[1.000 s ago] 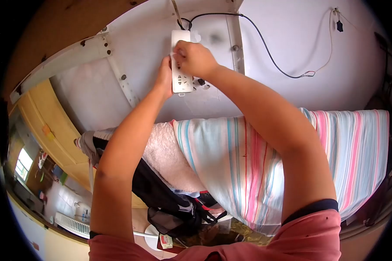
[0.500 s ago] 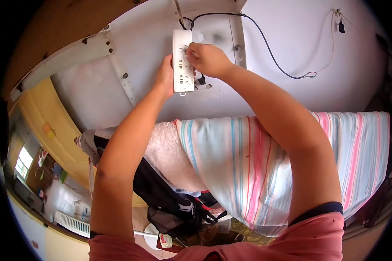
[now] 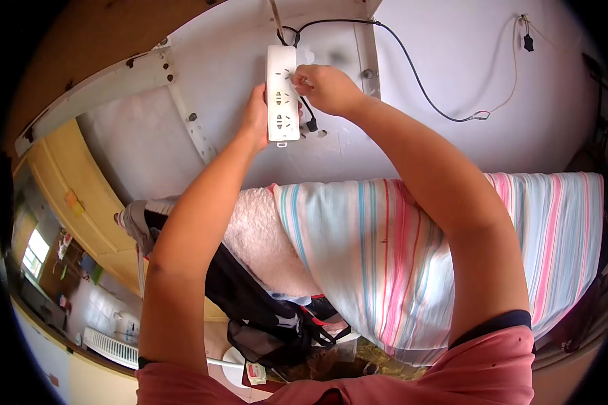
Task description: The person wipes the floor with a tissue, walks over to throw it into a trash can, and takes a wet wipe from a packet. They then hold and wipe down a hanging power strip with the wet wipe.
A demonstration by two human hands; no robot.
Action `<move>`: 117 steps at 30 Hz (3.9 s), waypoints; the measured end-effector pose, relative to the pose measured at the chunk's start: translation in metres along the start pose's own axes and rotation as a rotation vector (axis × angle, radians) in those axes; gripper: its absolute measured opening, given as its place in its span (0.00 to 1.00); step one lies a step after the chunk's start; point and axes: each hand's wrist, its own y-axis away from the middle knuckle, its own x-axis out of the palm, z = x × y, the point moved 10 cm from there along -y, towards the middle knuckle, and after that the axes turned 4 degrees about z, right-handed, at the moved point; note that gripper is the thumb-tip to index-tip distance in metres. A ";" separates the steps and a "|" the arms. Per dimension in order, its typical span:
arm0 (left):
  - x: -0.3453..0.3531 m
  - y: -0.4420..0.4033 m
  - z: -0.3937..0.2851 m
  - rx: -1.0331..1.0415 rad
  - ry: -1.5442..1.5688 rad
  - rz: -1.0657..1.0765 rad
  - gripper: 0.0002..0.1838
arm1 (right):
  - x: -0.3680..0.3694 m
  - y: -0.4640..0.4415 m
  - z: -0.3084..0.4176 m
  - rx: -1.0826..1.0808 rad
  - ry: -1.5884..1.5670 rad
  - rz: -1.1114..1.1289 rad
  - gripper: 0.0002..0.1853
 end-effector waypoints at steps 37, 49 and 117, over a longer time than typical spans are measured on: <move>0.018 0.010 0.005 -0.101 0.034 0.059 0.28 | -0.027 0.002 -0.046 0.224 -0.313 -0.335 0.12; -0.001 0.003 0.006 -0.046 -0.028 -0.058 0.27 | -0.027 -0.001 -0.040 0.134 -0.491 -0.352 0.14; -0.023 0.006 -0.007 -0.088 -0.080 -0.051 0.26 | 0.010 0.008 0.037 -0.241 -0.418 -0.125 0.04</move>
